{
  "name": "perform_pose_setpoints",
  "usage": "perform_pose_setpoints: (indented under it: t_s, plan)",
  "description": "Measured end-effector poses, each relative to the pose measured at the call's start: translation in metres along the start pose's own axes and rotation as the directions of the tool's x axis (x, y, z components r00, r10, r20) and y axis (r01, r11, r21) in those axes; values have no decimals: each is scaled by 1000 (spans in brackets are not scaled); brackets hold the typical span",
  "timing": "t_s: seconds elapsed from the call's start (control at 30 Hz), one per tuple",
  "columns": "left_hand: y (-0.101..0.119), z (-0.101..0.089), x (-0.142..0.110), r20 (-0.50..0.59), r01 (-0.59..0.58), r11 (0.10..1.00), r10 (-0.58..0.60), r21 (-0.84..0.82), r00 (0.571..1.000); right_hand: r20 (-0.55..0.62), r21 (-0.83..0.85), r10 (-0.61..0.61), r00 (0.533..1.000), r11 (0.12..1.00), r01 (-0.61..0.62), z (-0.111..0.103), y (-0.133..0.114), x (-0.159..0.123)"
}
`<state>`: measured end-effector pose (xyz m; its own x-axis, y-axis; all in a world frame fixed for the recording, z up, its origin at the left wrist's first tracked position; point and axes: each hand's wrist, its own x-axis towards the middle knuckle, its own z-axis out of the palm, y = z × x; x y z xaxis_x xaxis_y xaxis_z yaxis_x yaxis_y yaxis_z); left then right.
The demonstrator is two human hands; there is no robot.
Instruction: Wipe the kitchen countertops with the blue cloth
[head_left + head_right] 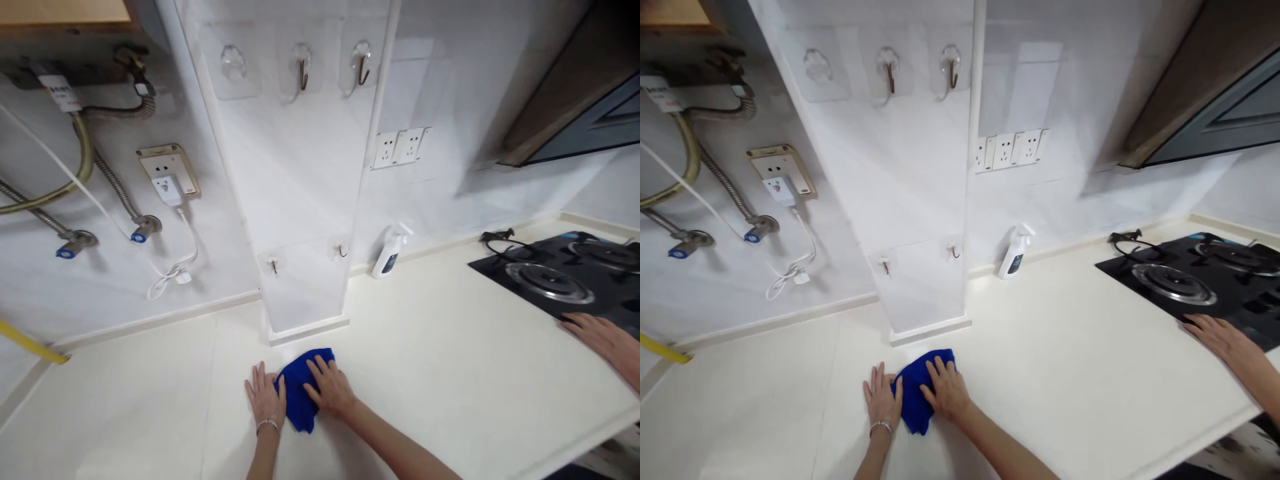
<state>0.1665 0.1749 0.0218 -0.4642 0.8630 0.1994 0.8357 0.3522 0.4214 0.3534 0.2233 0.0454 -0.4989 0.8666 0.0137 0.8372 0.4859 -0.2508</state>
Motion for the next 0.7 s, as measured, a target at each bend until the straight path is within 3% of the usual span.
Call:
perform_pose_setpoints:
  t_s: [0.13,0.23,0.3,0.4,0.47,0.57,0.7]
  plan:
    - [1,-2,2,22,48,995,-47,-90,999,-22,-75,83,996,994,-85,-26,43,-18]
    - [0,0,4,-16,119,981,-123,-151,992,-95,-78,65,993,994,-72,-42,47,-16]
    - [-2,3,4,-36,137,974,-146,-182,989,-127,-45,-135,983,990,130,-43,35,-11]
    - [-6,6,3,-47,140,963,-155,-229,987,-55,7,-503,863,864,504,-26,10,-7]
    - [-8,8,2,-58,144,956,-164,-255,985,-2,36,-568,823,822,568,-8,-1,-6]
    - [-10,10,2,-71,132,960,-154,-248,986,2,25,-484,875,875,484,15,0,-2]
    - [-9,12,2,-70,108,981,-121,-164,990,-73,-63,-290,954,956,286,20,34,15]
